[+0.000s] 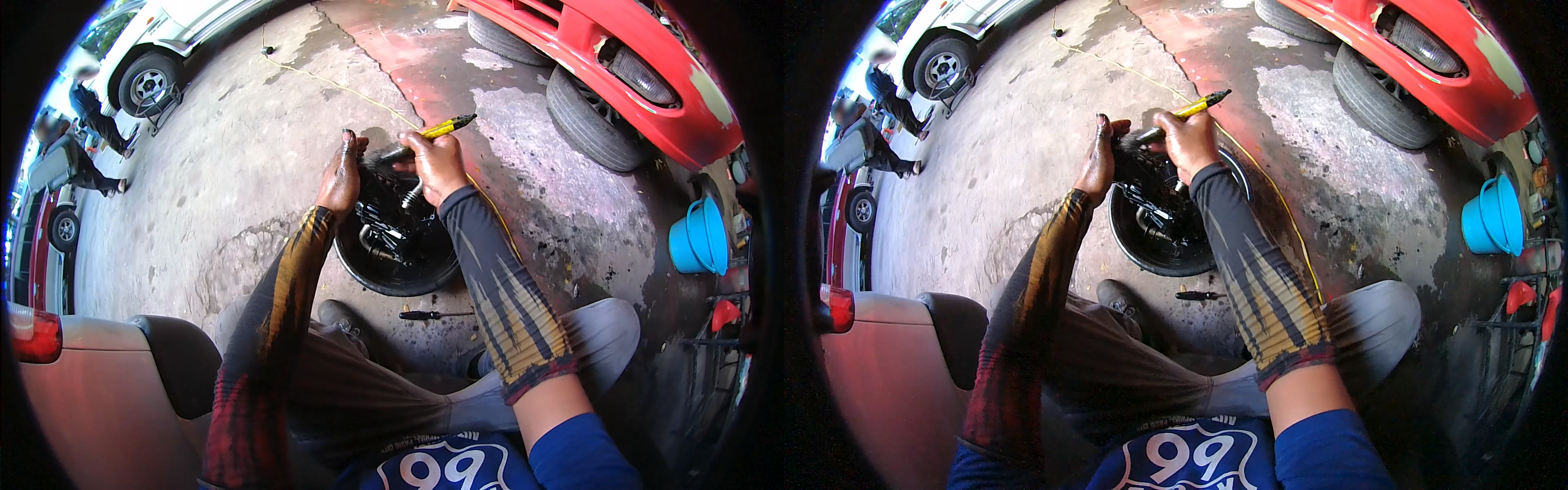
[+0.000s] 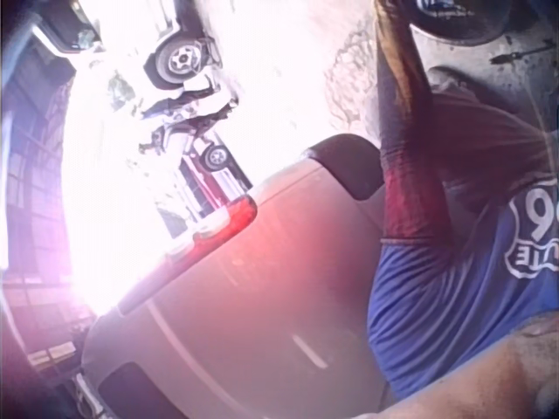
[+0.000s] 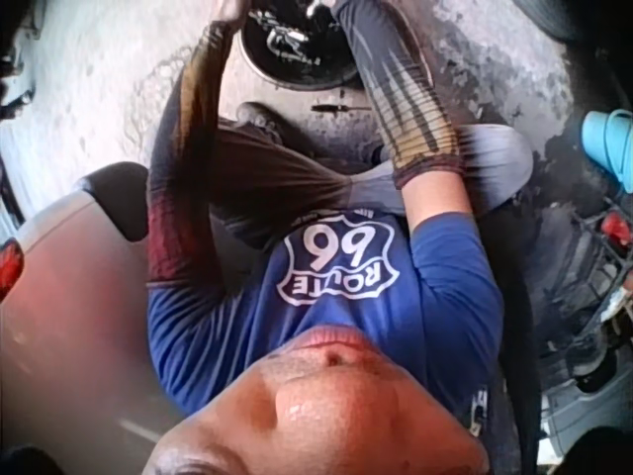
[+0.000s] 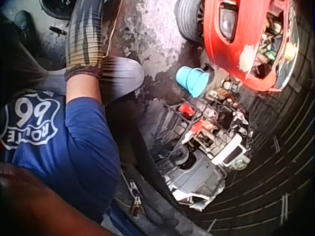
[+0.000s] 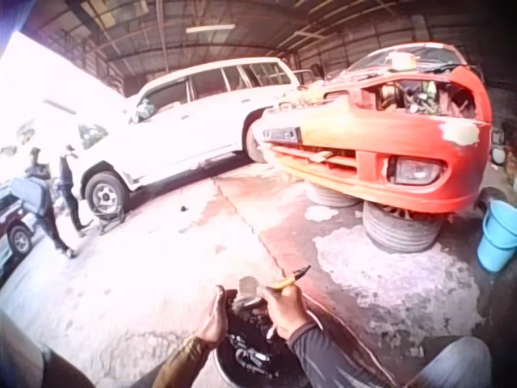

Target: The person sits on the floor and cleans a carburetor using a brush and a screwdriver. They scrub the exterior and interior surfaces, dip the tool in a black basin, and repeatedly scrape and brush the component.

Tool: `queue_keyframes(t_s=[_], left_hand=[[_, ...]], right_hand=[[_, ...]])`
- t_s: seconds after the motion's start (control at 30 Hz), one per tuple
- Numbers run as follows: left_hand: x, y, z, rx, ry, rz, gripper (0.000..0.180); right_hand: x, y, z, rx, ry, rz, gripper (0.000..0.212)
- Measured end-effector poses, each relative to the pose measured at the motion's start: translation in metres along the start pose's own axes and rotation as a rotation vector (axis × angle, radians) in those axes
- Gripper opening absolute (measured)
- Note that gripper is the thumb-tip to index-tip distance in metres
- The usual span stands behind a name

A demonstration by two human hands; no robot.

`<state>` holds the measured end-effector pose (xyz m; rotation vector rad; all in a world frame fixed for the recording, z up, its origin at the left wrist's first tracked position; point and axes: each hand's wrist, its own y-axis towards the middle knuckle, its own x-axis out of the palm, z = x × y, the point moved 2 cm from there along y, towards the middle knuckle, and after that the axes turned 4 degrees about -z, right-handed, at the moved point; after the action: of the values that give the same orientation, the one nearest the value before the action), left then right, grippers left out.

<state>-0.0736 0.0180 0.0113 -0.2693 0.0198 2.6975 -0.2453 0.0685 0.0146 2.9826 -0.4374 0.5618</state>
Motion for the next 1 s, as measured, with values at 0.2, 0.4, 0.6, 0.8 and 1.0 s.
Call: queue_keyframes(t_s=[0.2, 0.4, 0.6, 0.8, 1.0], left_hand=[[0.001, 0.004, -0.013, 0.028, 0.130, 0.032, 0.076], [0.002, 0.001, -0.008, 0.236, 0.288, 0.141, 0.061], [0.001, -0.021, 0.007, 0.203, 0.491, 0.126, 0.063], [0.004, -0.022, 0.023, 0.159, 0.497, 0.156, 0.060], [0.001, -0.025, 0.017, 0.119, 0.618, 0.144, 0.065]], right_hand=[[0.008, 0.004, 0.003, 0.018, 0.017, 0.070, 0.021], [0.009, -0.001, 0.007, -0.103, -0.124, 0.145, 0.020], [0.003, -0.021, 0.007, -0.028, -0.144, 0.187, 0.024], [-0.016, -0.038, 0.037, -0.062, 0.139, 0.130, 0.011], [-0.105, -0.029, 0.109, -0.183, -0.093, 0.173, 0.006]])
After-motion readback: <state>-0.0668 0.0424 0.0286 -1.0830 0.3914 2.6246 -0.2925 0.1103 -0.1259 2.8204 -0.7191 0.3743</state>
